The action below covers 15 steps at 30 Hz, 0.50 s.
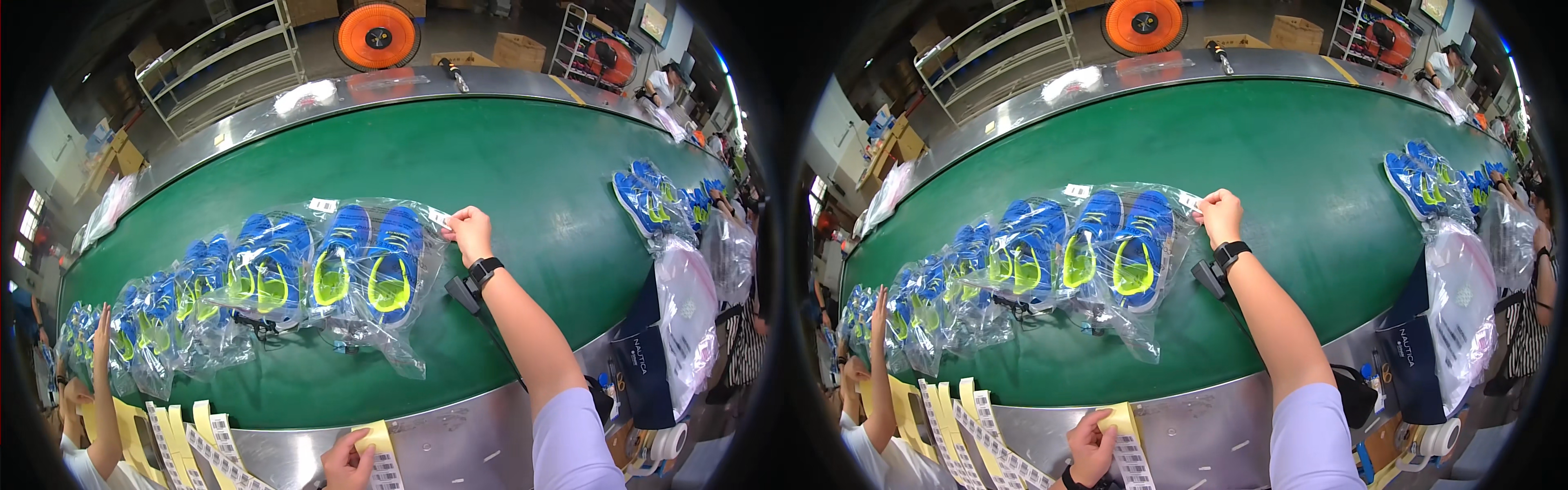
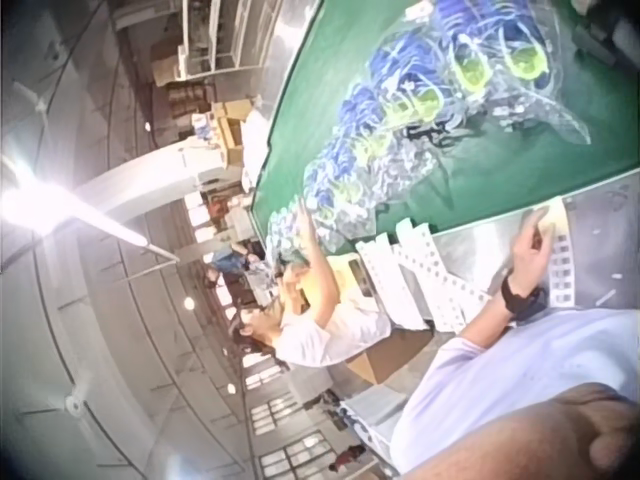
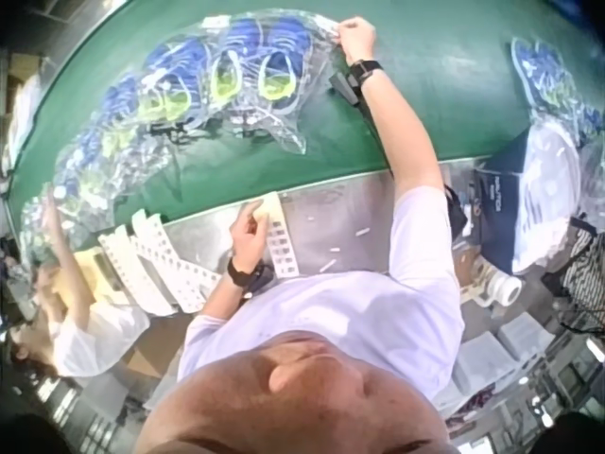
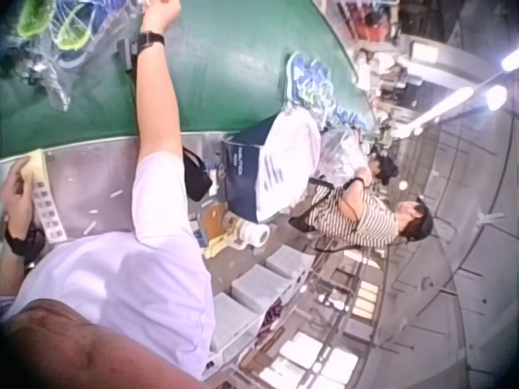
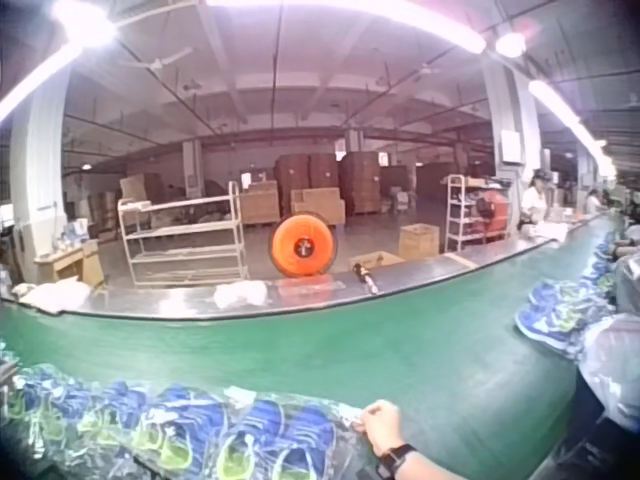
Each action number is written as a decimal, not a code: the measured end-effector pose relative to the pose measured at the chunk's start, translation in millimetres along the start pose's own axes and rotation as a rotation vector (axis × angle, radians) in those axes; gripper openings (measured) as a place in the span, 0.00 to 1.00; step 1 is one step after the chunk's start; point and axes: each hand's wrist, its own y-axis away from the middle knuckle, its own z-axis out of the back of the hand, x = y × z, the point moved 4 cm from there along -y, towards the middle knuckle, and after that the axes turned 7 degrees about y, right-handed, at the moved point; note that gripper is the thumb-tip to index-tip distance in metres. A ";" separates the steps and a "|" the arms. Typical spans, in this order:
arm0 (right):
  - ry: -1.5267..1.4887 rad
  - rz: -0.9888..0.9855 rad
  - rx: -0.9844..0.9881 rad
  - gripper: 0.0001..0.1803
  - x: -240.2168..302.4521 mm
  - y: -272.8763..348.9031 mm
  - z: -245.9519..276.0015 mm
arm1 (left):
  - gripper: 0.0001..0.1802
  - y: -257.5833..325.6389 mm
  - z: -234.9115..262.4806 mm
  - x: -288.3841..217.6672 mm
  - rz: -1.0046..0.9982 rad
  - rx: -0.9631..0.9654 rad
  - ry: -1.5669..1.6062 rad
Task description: Peel barcode sticker labels from a sheet and apply them to plastic bags containing manufactured shoes on a conveyor belt line.
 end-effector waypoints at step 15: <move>-0.183 0.003 0.158 0.32 4.5 161.5 -12.2 | 0.18 -2.1 -3.5 9.5 -0.140 0.013 0.048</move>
